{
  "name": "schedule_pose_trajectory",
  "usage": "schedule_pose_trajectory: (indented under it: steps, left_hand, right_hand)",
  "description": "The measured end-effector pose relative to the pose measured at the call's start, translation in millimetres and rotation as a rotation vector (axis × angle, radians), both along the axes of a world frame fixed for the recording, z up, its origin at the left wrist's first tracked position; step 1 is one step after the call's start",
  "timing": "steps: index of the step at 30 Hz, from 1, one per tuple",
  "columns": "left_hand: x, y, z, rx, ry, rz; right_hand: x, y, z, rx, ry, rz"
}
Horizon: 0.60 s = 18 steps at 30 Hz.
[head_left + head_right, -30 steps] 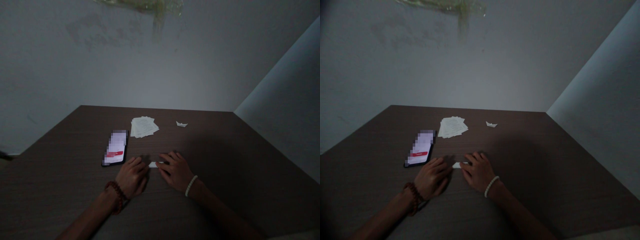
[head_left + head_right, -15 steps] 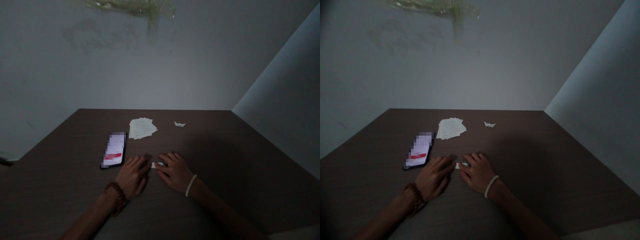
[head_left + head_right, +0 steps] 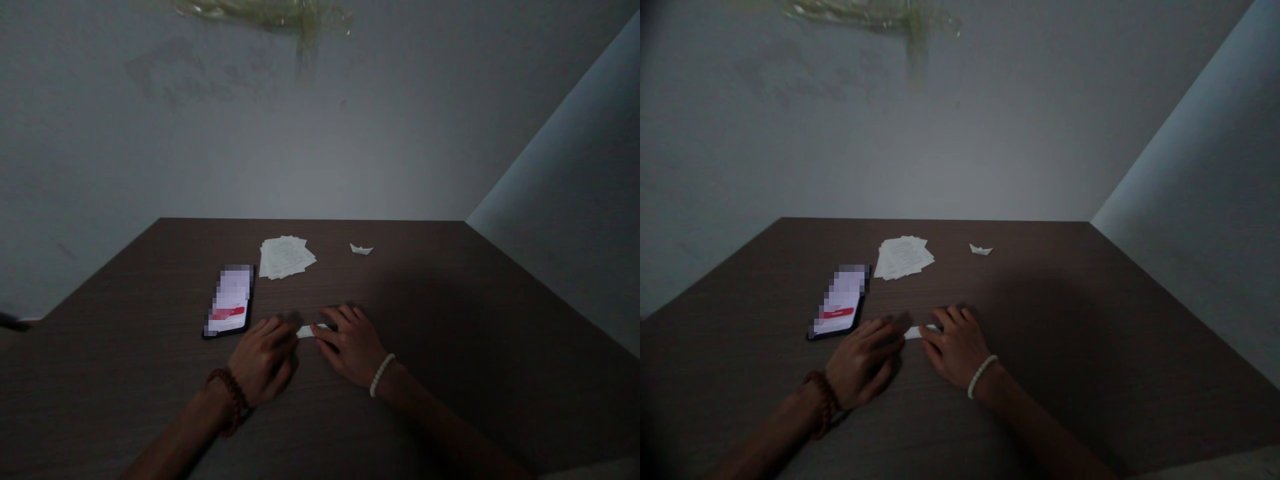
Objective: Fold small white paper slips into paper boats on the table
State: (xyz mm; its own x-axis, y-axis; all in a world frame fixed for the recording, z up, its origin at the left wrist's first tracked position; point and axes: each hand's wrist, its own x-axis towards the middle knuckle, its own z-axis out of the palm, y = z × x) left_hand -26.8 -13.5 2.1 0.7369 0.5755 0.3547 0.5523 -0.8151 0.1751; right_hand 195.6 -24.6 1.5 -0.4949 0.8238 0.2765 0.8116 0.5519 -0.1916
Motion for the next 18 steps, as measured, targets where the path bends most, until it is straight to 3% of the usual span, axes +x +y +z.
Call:
schedule_pose_trajectory:
  steps: [8,13,18]
  left_hand:
    - [0.9,0.1,-4.1,0.001,-0.004,-0.051]
    - [2.9,-1.0,-3.5,0.001,0.0,-0.016]
    - [6.8,-3.3,1.8,-0.014,0.024,0.01]
  right_hand:
    - [1.3,1.6,1.1,0.019,-0.023,0.029]
    - [0.2,0.7,3.5,0.006,-0.061,0.108]
    - [-3.3,-0.5,5.3,0.0,-0.082,0.062]
